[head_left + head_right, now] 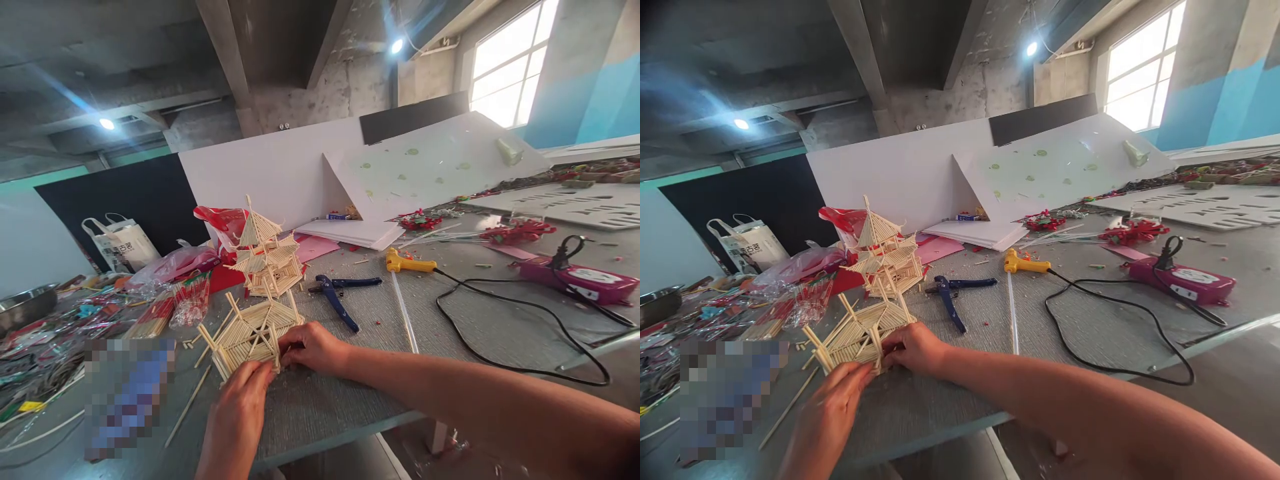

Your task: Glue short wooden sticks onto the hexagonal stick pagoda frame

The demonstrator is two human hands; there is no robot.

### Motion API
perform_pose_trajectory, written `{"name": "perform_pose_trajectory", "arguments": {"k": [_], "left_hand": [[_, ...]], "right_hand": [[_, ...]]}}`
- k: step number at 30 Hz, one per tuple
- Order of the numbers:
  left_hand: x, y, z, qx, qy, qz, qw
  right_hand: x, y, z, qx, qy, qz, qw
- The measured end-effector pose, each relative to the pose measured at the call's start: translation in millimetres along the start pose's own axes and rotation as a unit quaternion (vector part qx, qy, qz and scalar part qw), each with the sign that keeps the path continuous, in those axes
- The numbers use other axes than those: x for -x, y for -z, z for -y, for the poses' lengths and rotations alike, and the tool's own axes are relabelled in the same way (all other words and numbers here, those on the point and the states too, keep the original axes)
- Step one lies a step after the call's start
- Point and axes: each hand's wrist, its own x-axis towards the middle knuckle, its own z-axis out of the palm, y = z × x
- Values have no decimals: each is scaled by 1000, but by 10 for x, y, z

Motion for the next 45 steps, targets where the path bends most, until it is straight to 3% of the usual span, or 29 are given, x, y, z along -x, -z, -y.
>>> {"name": "perform_pose_trajectory", "arguments": {"k": [18, 23, 26, 28, 31, 35, 39, 42, 45], "left_hand": [[13, -31, 25, -5, 13, 35, 999], [4, 95, 49, -32, -15, -36, 999], [52, 261, 241, -75, -3, -103, 992], [93, 354, 397, -100, 18, -114, 988], [141, 394, 500, -88, 28, -98, 991], [150, 270, 290, -52, 7, -78, 996], [78, 121, 58, -61, 13, -5, 998], [12, 72, 35, -58, 30, 45, 997], [-21, 63, 58, -53, 31, 60, 996]], "right_hand": [[-23, -31, -38, -18, -11, -12, 1000], [6, -37, 5, -2, -15, -12, 1000], [18, -33, 19, 2, -16, -11, 1000], [21, -29, 23, 3, -13, -11, 1000], [20, -25, 34, 3, -5, -11, 1000], [31, -29, 69, -5, 5, -13, 1000], [47, -50, 96, -23, 4, -11, 1000], [22, -57, 78, -48, 1, 9, 999], [-41, -40, 18, -81, -2, 38, 996]]}}
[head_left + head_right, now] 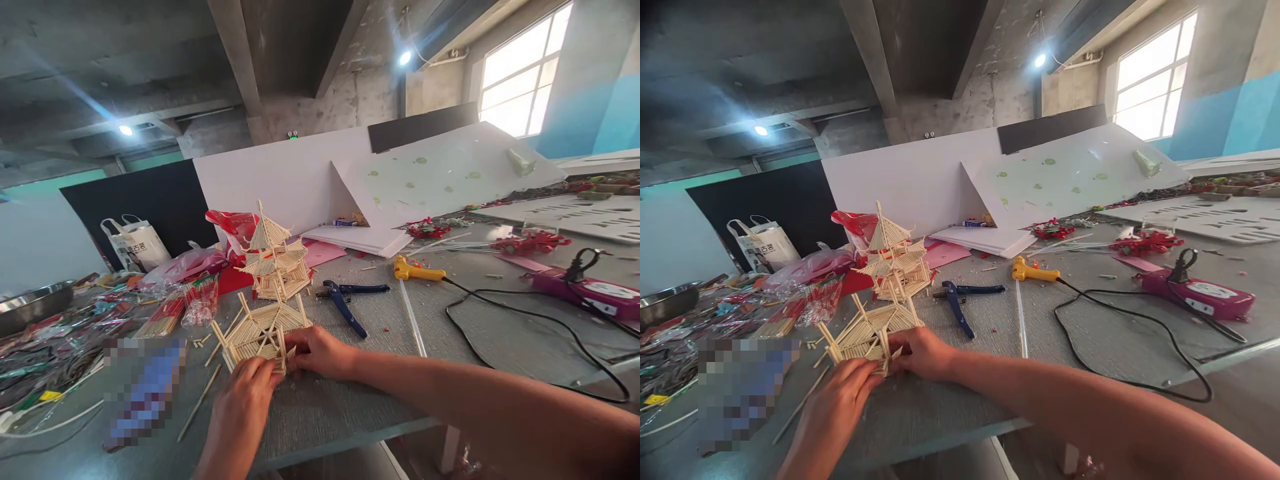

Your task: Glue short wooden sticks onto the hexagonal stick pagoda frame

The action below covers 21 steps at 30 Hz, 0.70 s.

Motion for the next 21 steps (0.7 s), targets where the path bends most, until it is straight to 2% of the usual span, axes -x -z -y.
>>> {"name": "perform_pose_trajectory", "arguments": {"k": [10, 16, 21], "left_hand": [[-3, -33, 2, 18, -27, 9, 999], [-8, -4, -3, 14, -45, -30, 998], [-2, -45, 8, 18, -38, -17, 999]], "right_hand": [[-124, 120, -165, -55, -30, 52, 997], [-154, 113, -186, -63, -37, 48, 996], [-164, 104, -200, -64, -39, 36, 997]]}}
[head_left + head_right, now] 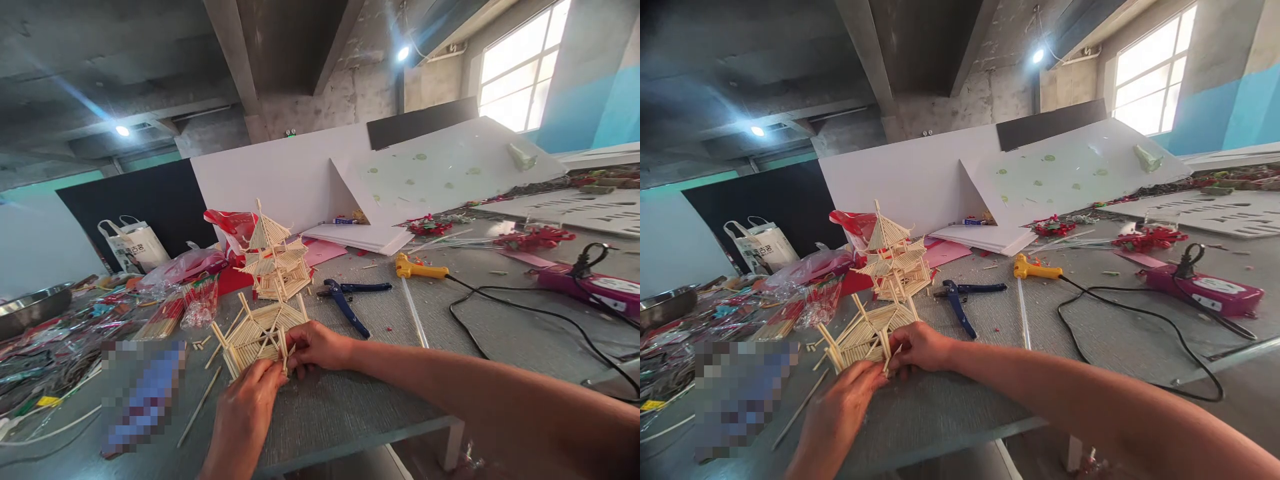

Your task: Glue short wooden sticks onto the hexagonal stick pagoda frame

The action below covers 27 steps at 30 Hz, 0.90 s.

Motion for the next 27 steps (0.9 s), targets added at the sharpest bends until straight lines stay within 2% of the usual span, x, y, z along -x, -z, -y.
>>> {"name": "perform_pose_trajectory", "arguments": {"k": [18, 27], "left_hand": [[-3, -17, -1, 0, -10, 4, 1000], [-28, 78, -37, 10, 30, 71, 997]], "right_hand": [[28, -19, 44, 22, 1, 0, 1000], [79, -34, 116, 50, 23, 23, 998]]}}
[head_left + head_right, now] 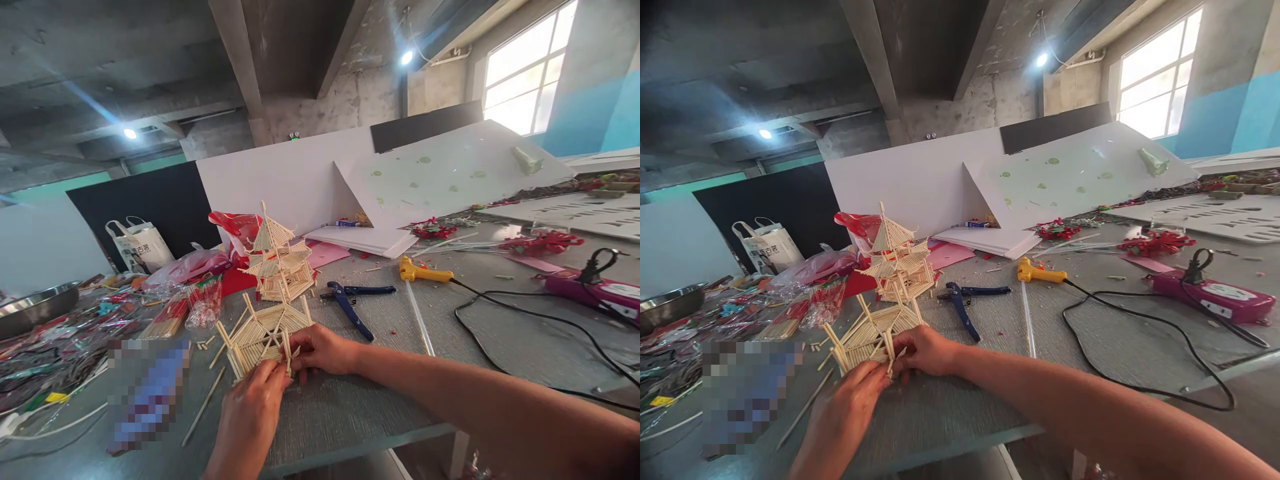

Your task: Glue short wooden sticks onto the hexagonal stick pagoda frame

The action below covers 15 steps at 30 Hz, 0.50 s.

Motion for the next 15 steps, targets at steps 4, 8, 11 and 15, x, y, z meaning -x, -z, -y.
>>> {"name": "perform_pose_trajectory", "arguments": {"k": [4, 8, 11, 15], "left_hand": [[-7, -22, -24, -13, 3, 17, 1000], [40, -14, 8, -27, -7, -39, 999], [202, 111, 202, -40, -22, -141, 989], [539, 332, 668, -71, 37, -186, 979]], "right_hand": [[-3, -6, 2, 19, 4, -1, 1000], [37, -1, 75, 77, 3, -6, 997], [172, -25, 201, 239, -6, -104, 965], [457, -203, 392, 378, 5, -193, 905]]}}
